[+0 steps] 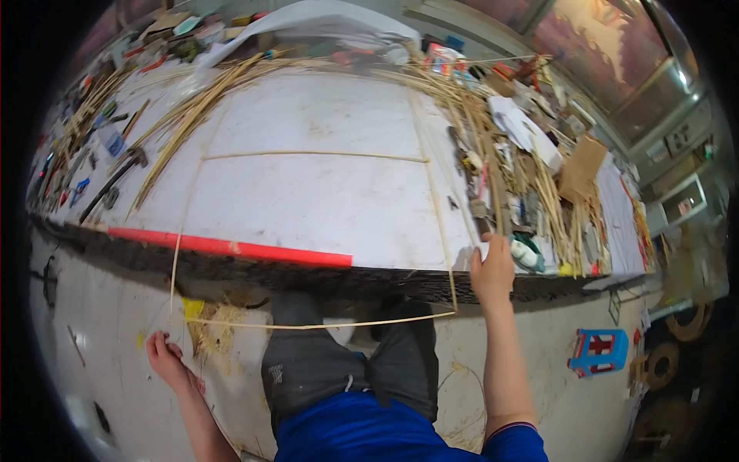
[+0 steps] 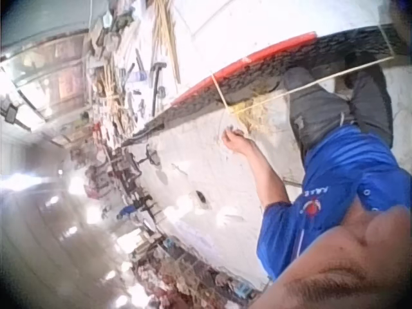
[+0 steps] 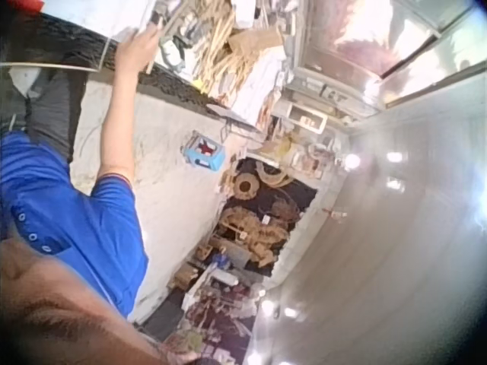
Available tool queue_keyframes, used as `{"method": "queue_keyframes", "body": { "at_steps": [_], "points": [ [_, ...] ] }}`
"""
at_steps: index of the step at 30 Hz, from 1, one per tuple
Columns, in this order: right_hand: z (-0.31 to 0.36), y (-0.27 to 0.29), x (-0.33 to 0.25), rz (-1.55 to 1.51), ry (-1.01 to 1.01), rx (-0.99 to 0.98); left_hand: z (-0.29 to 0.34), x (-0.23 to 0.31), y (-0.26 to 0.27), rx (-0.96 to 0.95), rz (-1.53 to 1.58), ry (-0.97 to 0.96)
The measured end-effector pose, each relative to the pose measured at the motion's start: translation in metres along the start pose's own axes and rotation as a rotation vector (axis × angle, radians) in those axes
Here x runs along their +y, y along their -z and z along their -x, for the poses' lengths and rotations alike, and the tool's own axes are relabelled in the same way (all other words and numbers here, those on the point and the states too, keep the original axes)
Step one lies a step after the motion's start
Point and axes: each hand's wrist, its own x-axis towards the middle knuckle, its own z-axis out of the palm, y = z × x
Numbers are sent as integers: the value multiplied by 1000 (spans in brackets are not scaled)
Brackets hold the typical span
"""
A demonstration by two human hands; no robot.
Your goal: Assembling a wooden frame by measuring sticks, marking them, and joining them with tape.
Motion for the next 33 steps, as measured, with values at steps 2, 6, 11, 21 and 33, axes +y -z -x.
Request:
{"method": "queue_keyframes", "body": {
  "at_steps": [2,6,11,21,33],
  "points": [
    [-26,-23,8,105,120,9,-2,19,5,35,-58,63],
    [-63,-47,65,281,-72,-104,-4,32,-44,-254,-47,155],
    [-84,-57,44,538,-54,-252,-6,43,-34,-414,170,327],
    [-97,-60,52,632,-110,-366,-4,29,-29,-511,191,346],
    [-40,-20,-136,-323,325,-232,12,22,-32,-382,-21,262]
  ]
}}
